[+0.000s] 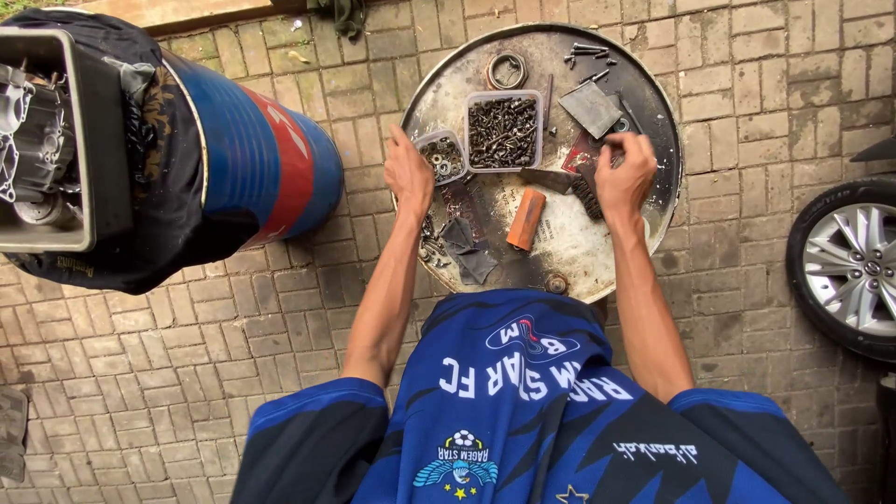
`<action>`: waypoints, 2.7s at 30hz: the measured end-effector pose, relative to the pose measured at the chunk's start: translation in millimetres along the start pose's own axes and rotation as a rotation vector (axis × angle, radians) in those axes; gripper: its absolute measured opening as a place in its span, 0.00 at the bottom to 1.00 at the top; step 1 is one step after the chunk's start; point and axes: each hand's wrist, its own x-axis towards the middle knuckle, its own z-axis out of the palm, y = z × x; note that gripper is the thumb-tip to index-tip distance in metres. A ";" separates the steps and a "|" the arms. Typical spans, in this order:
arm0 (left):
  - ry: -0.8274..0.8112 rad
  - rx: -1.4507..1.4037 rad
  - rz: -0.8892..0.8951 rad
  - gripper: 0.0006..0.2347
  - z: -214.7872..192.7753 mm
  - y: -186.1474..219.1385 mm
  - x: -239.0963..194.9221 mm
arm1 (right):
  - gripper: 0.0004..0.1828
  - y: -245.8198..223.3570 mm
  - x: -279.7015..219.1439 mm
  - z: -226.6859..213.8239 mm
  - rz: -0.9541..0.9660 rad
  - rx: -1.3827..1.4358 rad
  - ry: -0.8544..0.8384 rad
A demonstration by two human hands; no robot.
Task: The person cleans small metal screws and bolts using an orange sanding block and a yellow abrasive pad. They rub the parts against the sanding block on a barrel lid, then wipe them with the pad, and place the cleaned items into a plastic container.
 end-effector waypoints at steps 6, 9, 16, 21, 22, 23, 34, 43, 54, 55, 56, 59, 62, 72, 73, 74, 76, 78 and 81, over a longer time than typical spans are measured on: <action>0.043 -0.055 -0.163 0.11 38.4 -25.7 6.1 | 0.12 -34.1 -7.2 13.0 -0.110 -0.063 -0.005; 0.043 -0.041 -0.162 0.08 35.3 -23.6 7.3 | 0.08 -42.4 -36.3 42.2 -0.086 0.020 -0.106; -0.024 0.008 -0.228 0.05 17.0 -6.4 4.4 | 0.06 -93.0 -75.4 42.9 -0.110 0.060 -0.169; 0.129 0.022 -0.172 0.06 2.0 -17.4 -7.3 | 0.09 -85.0 -76.0 41.4 -0.217 0.020 -0.068; 0.136 0.020 -0.171 0.06 -9.6 -12.9 -12.6 | 0.09 -76.6 -76.9 45.3 -0.222 0.022 -0.063; 0.149 -0.041 -0.178 0.05 -21.3 -8.5 -17.8 | 0.08 -68.4 -77.6 49.3 -0.218 0.055 -0.064; -0.290 -1.438 -0.482 0.12 -124.6 32.7 -76.6 | 0.04 -139.1 -58.8 0.0 0.173 0.539 -0.244; -0.520 -1.514 -0.395 0.10 -120.9 83.5 -121.9 | 0.10 -224.5 -7.0 -57.8 0.261 1.023 -0.477; -0.358 -0.656 0.018 0.07 -52.0 54.6 -144.7 | 0.06 -132.1 -42.4 -17.9 0.432 0.760 -0.532; -0.363 -0.656 0.014 0.07 -30.0 51.7 -150.0 | 0.06 -117.2 -53.9 -16.7 0.438 0.757 -0.535; -0.429 -0.447 0.054 0.14 -8.1 47.9 -152.3 | 0.08 -103.0 -63.8 -13.2 0.524 0.739 -0.550; -0.515 -0.233 0.120 0.22 -2.3 62.8 -157.8 | 0.09 -49.6 -91.4 8.7 0.581 0.604 -0.540; -0.557 -0.167 0.139 0.20 30.0 59.1 -157.2 | 0.09 -24.1 -112.7 16.0 0.612 0.468 -0.500; -0.821 -1.065 -0.257 0.23 68.2 39.1 -171.0 | 0.08 -37.9 -127.7 22.3 0.873 1.226 -0.475; -0.820 -1.063 -0.256 0.23 60.0 40.3 -169.0 | 0.08 -41.1 -125.0 21.1 0.873 1.228 -0.475; -0.823 -1.077 -0.262 0.23 52.0 41.3 -169.5 | 0.08 -43.9 -124.3 18.7 0.867 1.240 -0.514; -0.824 -1.090 -0.268 0.24 47.2 39.8 -169.3 | 0.09 -49.5 -123.1 14.5 0.861 1.253 -0.553; -0.809 -1.160 -0.367 0.24 52.0 33.6 -164.9 | 0.09 -57.1 -120.2 13.0 0.812 1.179 -0.571; -0.837 -1.322 -0.596 0.20 45.2 29.9 -161.3 | 0.08 -44.9 -126.1 27.5 0.807 1.190 -0.610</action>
